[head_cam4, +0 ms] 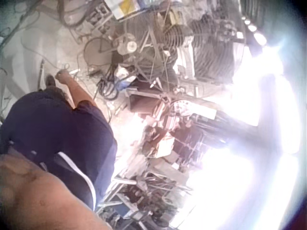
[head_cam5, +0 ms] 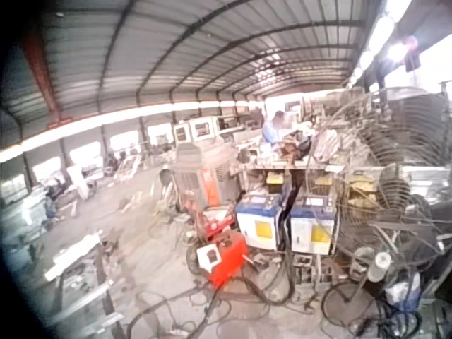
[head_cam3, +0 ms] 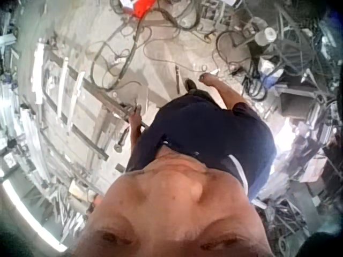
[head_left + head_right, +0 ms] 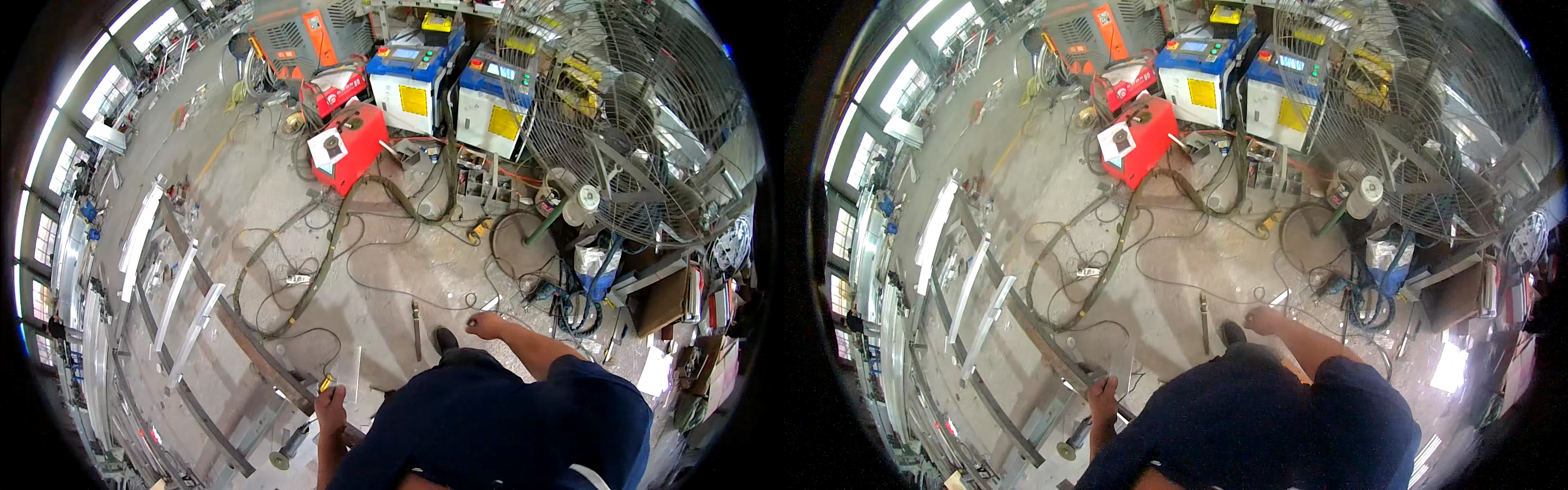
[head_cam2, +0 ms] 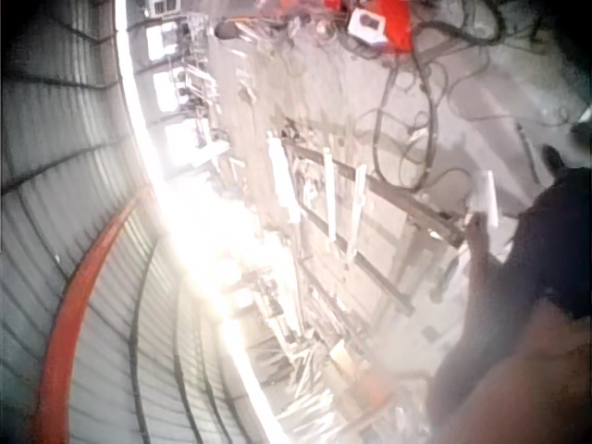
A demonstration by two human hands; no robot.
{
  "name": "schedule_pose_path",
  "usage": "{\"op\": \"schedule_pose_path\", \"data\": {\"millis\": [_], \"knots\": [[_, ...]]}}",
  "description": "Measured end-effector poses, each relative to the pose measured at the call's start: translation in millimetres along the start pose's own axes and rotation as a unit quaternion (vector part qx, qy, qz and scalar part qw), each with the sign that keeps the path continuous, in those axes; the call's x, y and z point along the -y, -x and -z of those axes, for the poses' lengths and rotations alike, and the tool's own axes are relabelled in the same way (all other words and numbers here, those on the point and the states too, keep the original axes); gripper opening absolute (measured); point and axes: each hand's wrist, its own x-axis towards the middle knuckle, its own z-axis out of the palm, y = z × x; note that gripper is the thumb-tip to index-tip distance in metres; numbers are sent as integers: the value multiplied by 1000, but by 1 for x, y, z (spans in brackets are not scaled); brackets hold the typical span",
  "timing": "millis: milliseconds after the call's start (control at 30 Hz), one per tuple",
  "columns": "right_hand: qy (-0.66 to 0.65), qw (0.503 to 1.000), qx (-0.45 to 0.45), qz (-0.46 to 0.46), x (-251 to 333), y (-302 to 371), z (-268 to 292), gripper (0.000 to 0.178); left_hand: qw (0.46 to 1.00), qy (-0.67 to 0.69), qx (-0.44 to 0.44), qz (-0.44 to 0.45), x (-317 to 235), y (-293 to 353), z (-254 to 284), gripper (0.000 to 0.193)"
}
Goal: The person marks a metal sheet with a scribe, uses a handheld grinder to cut or deburr the sheet, then positions the sheet on a metal frame and fastens it with a rivet gun. The person handles the metal sheet, grinder, and rivet gun throughout the sequence.
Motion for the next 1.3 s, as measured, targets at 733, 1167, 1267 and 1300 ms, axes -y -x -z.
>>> {"op": "schedule_pose_path", "data": {"millis": [733, 1167, 1267, 1300], "knots": [[-558, 824, -52, 86, 229, -229, 292, 27, 785, 86, 613, -32, -220, -444, -63, 46], [-386, 898, -160, -141, 105, -352, 366, 36, 920, 8, 355, 167, -194, -669, -93, 49], [-281, 929, -142, -195, 66, -372, 386, 41, 956, -92, 237, 147, -164, -668, -80, 52], [-219, 946, -115, -208, 59, -382, 398, 45, 966, -125, 197, 113, -133, -664, -76, 49]]}}
